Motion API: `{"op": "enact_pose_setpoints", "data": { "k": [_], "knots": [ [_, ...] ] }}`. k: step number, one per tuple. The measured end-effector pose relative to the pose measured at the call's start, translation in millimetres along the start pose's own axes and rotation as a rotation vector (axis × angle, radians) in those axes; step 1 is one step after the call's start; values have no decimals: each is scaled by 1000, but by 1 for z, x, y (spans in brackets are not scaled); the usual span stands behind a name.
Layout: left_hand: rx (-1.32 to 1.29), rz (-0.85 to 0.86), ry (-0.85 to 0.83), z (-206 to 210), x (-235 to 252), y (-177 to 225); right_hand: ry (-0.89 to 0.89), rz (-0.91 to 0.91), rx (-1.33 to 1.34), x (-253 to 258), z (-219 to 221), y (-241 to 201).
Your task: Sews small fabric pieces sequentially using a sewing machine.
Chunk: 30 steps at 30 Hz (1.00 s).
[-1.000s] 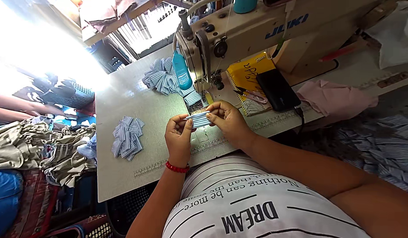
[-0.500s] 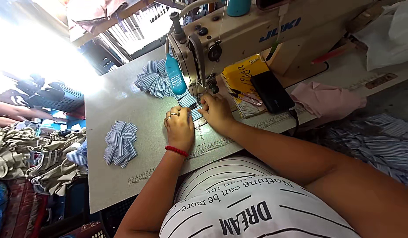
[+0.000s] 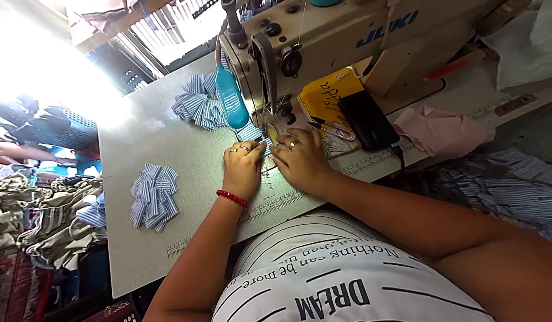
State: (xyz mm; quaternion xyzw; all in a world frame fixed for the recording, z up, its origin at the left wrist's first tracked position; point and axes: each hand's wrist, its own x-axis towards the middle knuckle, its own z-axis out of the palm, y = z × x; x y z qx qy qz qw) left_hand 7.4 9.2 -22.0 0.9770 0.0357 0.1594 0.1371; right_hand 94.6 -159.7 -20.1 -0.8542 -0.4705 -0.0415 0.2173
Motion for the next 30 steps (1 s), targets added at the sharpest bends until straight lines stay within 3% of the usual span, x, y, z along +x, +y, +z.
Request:
{"op": "enact_pose_setpoints", "data": {
  "k": [12, 19, 30],
  "knots": [
    [4, -21, -9, 1, 4, -8, -53, 36, 1, 5, 1, -2],
    [8, -10, -10, -1, 4, -10, 24, -17, 7, 2, 3, 1],
    [44, -37, -41, -1, 12, -14, -73, 36, -100, 3, 3, -5]
  ]
}}
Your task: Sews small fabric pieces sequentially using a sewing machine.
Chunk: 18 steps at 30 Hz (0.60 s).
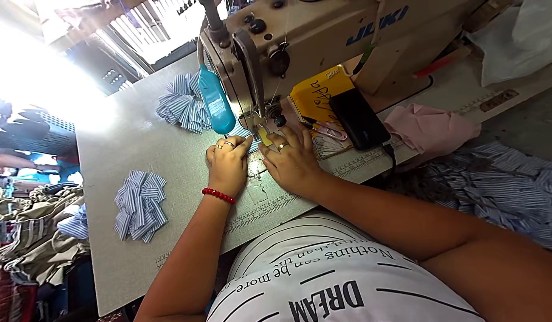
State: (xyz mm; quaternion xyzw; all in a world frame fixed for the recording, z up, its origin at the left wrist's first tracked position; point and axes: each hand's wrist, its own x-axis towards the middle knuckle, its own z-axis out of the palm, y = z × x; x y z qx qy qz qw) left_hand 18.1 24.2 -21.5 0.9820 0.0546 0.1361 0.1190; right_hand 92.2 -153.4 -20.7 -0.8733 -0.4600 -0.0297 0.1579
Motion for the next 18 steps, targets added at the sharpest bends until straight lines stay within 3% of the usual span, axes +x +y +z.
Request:
{"op": "enact_pose_setpoints", "data": {
  "k": [18],
  "knots": [
    [39, -115, -30, -1, 16, -5, 19, -13, 55, -1, -1, 1]
  ]
}}
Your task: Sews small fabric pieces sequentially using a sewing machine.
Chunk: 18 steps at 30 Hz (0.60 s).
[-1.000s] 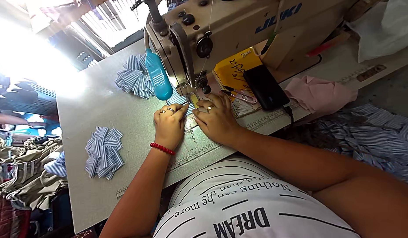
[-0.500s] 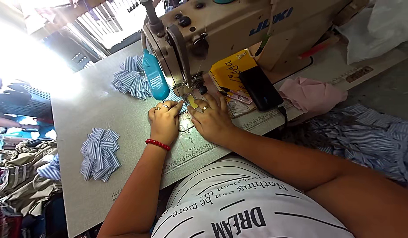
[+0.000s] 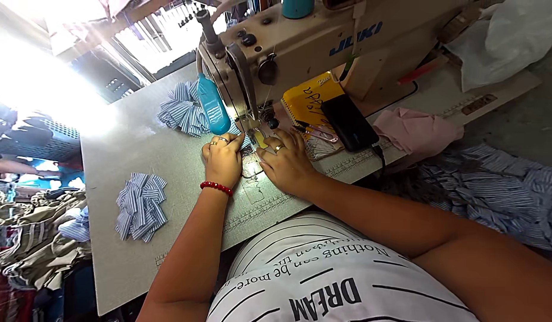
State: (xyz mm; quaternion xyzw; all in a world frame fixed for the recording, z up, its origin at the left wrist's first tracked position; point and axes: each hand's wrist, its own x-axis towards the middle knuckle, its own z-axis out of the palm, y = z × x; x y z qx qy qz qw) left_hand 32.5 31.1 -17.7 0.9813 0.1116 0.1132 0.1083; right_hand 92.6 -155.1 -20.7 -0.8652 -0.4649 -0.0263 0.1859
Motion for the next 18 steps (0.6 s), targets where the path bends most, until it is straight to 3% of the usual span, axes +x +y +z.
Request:
{"op": "enact_pose_setpoints", "data": {
  "k": [10, 14, 16, 18],
  "knots": [
    [38, -115, -45, -5, 1, 3, 38, -58, 35, 1, 6, 3],
    [-65, -49, 41, -23, -23, -28, 86, -83, 79, 0, 6, 5],
    [4, -162, 152, -52, -58, -53, 101, -103, 100, 1, 5, 6],
    [123, -391, 161, -80, -96, -69, 102, -121, 122, 2, 5, 6]
  ]
}}
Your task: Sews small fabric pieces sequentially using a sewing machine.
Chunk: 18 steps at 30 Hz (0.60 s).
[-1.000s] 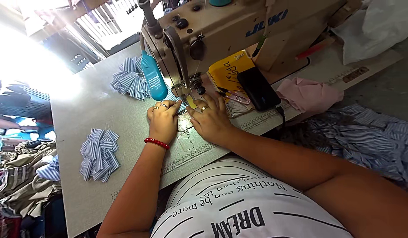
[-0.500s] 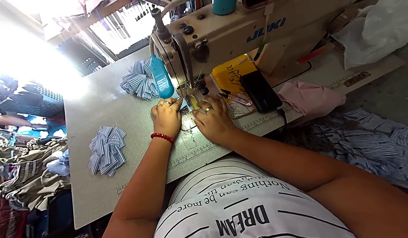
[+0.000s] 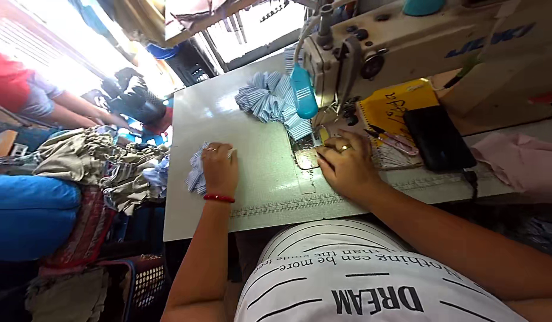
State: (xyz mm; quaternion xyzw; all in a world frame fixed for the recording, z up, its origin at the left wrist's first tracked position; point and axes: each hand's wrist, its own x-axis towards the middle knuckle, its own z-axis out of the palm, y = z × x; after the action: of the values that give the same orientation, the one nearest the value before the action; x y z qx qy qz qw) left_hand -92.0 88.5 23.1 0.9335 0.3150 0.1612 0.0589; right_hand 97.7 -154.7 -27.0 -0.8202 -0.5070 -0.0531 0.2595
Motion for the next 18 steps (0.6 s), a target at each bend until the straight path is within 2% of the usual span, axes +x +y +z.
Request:
{"op": "enact_pose_setpoints", "data": {
  "k": [2, 4, 6, 14, 18],
  "knots": [
    [95, -168, 4, -13, -19, -18, -1, -17, 15, 0, 1, 1],
    [150, -258, 5, -18, -29, -22, -6, -28, 26, 2, 1, 2],
    [187, -301, 2, -20, -32, -22, 6, -23, 42, 2, 3, 2],
    [218, -550, -218, -31, -19, -7, 53, 12, 41, -3, 4, 3],
    [221, -576, -203, -34, -19, -8, 58, 2, 47, -3, 4, 2]
  ]
}}
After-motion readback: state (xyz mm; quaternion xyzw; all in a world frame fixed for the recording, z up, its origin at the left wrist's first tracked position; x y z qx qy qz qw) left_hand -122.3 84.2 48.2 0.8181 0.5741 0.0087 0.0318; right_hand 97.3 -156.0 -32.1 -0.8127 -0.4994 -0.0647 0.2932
